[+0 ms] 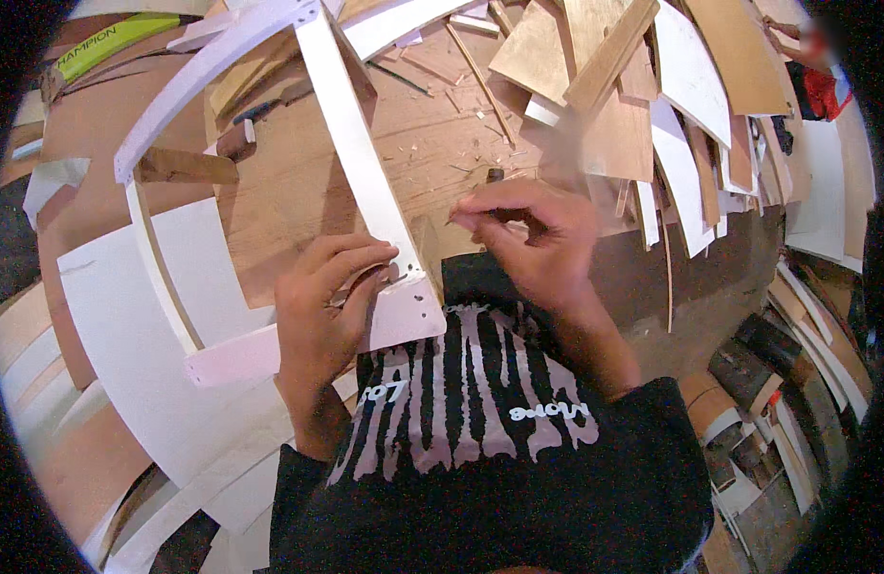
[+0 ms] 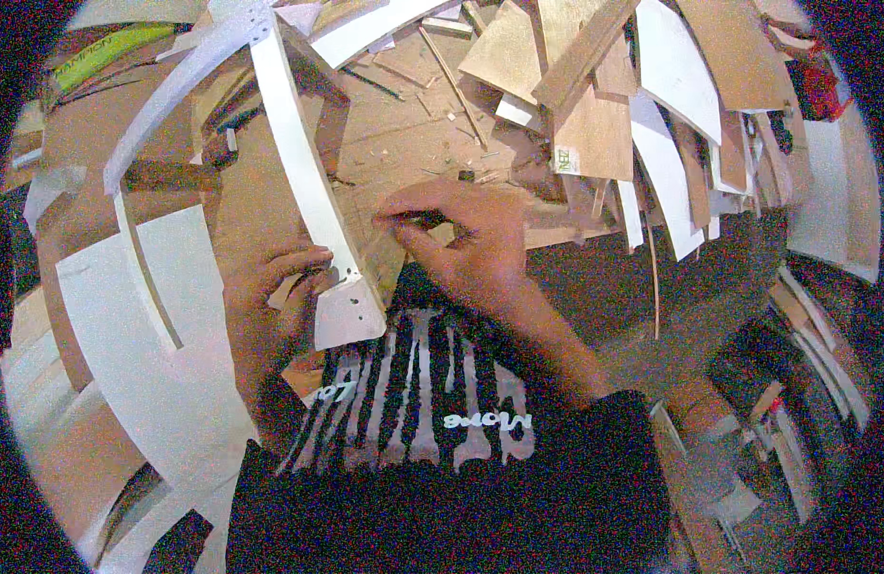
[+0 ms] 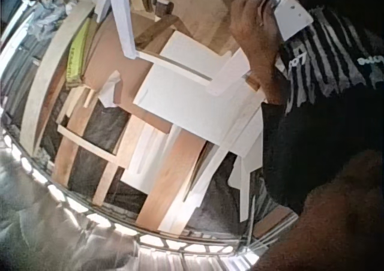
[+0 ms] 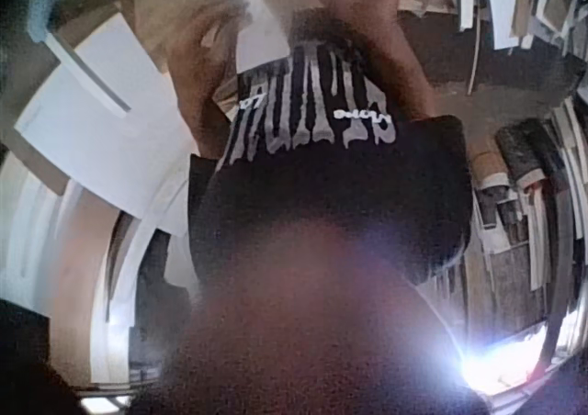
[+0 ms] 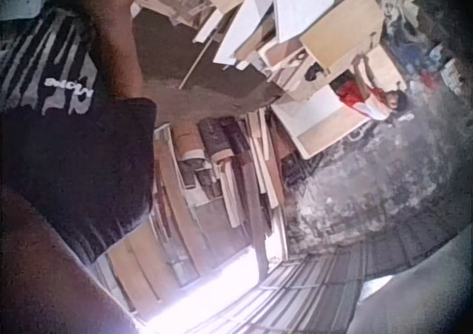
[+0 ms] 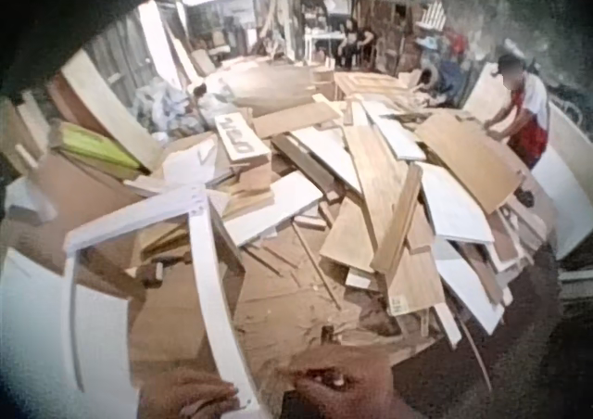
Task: The person assembles a wooden frame by positioning wooden pieces and hammering nails into the joints.
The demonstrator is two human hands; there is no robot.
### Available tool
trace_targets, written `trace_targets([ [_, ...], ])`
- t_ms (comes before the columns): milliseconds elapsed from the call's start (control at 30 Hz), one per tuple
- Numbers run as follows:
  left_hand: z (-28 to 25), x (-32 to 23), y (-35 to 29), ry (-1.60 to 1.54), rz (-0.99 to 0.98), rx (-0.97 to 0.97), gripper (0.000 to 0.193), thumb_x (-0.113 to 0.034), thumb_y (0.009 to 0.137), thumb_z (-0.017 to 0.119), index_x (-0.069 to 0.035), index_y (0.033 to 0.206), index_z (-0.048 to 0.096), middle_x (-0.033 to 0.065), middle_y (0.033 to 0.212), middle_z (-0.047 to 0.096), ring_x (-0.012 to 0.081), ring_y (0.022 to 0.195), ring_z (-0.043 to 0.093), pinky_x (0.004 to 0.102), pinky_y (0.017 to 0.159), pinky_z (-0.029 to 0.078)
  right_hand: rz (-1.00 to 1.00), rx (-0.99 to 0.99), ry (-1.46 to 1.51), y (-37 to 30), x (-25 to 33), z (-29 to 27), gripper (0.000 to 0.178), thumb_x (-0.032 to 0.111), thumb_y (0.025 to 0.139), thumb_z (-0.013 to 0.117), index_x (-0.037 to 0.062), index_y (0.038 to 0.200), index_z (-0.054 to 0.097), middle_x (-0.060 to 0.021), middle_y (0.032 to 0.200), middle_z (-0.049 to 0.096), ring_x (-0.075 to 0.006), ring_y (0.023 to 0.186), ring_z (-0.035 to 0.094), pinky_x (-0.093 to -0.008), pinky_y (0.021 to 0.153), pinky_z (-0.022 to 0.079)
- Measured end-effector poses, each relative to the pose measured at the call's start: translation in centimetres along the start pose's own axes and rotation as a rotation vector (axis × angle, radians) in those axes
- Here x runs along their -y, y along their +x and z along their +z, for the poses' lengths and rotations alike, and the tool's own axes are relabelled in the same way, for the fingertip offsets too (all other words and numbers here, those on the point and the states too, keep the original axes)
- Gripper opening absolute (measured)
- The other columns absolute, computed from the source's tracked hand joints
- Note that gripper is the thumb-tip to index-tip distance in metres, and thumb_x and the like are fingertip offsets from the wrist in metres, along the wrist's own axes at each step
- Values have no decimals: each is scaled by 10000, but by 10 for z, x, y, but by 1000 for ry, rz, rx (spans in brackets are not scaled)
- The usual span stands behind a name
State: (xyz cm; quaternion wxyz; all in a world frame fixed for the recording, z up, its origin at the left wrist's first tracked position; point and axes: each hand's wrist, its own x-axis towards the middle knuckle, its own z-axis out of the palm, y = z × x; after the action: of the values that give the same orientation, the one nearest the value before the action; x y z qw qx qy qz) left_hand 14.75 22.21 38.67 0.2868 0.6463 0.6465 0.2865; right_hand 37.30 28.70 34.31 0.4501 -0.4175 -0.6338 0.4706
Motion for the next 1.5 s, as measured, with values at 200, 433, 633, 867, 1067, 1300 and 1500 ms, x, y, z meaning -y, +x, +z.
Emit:
trace_targets([
  [200,2,3,10,30,9,28,254,35,743,789,-69,974,791,85,967,719,227,887,703,327,758,560,-36,194,70,7,-10,2,190,-77,791,787,-6,965,762,-126,938,771,-190,852,754,-290,748,595],
  [433,5,-2,10,7,-105,24,238,26,722,812,-67,941,796,74,961,676,217,863,687,321,748,553,-163,407,-15,17,-14,8,213,-5,782,816,55,982,776,-112,945,774,-222,834,763,-307,744,597],
  [633,5,2,10,-13,-7,13,238,12,715,826,-59,939,793,82,967,672,217,865,687,325,750,552,-216,409,16,18,-11,12,204,4,785,815,76,973,781,-107,933,770,-242,817,758,-317,711,591],
  [867,6,1,10,21,37,18,210,-21,714,829,-51,917,784,88,953,680,241,868,689,343,753,549,-237,444,-44,14,-9,11,223,2,769,818,90,971,785,-96,920,765,-234,799,752,-317,693,586],
  [1067,6,1,10,8,101,31,177,-4,722,801,-37,893,772,89,925,683,253,862,685,351,754,547,-278,419,-34,12,-6,12,236,-6,744,827,81,960,785,-95,907,756,-241,781,737,-323,671,570],
  [1300,9,2,1,-67,49,-45,162,-3,735,804,-40,889,770,89,897,698,239,833,696,332,745,548,154,167,-129,7,-36,1,296,108,884,751,46,1171,712,-129,1001,747,-248,894,726,-334,795,565],
  [1500,14,6,2,-105,107,-94,159,7,752,802,-38,900,763,81,893,734,199,816,708,308,736,547,204,95,-794,-19,-174,-22,562,293,842,790,66,1323,607,-203,1216,667,-359,1102,664,-466,974,523],
])
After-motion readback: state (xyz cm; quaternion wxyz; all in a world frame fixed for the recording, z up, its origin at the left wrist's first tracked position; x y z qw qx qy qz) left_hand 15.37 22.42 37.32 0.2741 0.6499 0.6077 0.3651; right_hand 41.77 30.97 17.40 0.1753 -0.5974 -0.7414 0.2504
